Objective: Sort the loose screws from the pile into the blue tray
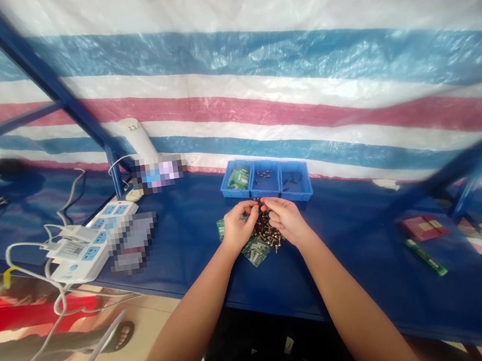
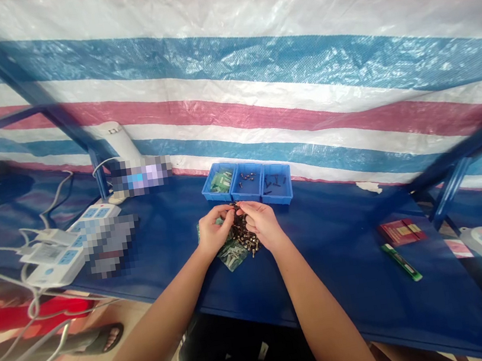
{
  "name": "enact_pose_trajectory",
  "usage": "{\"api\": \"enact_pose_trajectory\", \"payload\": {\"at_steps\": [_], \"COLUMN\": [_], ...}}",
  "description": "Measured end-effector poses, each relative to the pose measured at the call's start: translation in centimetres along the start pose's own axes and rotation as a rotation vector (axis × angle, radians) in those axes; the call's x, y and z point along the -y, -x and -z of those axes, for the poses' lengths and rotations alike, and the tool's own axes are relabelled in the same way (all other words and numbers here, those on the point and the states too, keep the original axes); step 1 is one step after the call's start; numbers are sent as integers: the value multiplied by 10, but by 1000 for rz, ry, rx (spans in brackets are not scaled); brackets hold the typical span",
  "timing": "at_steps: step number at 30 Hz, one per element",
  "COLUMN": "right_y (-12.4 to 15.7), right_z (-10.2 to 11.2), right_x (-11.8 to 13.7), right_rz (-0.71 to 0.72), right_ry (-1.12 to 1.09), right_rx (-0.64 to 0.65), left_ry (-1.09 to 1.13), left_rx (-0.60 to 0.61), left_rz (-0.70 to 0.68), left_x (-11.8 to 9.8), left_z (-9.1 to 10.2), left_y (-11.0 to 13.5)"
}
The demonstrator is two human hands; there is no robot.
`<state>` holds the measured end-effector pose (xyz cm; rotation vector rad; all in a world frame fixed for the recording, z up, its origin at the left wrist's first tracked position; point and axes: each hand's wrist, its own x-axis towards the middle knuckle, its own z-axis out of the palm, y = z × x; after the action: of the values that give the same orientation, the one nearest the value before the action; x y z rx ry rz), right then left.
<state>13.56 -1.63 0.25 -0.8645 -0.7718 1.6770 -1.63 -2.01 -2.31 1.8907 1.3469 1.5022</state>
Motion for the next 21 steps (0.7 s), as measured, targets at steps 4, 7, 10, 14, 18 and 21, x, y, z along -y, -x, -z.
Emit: {"api": "enact_pose_trajectory", "payload": {"at_steps": [4,7,10,14,18,21], "right_y": [-1,-1,0,2,2,1], "right_z": [1,1,0,-1,-3,-3], "right_x": [-2,-2,0,1,1,0], "right_rz": [-4,9,25,23,29,42], "right_ry": [3,4,12,19,29,35], "right_rx": [-20,-25,-20,0,-10,-24], "left_ry": [-7,-4,9,6,-2,-2], "left_rx": [11,40,61,40,23,34], "left_rz": [-10,7,23,28,25,19], "left_x": [0,0,-1,-2,-2,-3], "left_z": [0,1,1,1,0,1], "left_y": [0,0,0,0,0,-1]}}
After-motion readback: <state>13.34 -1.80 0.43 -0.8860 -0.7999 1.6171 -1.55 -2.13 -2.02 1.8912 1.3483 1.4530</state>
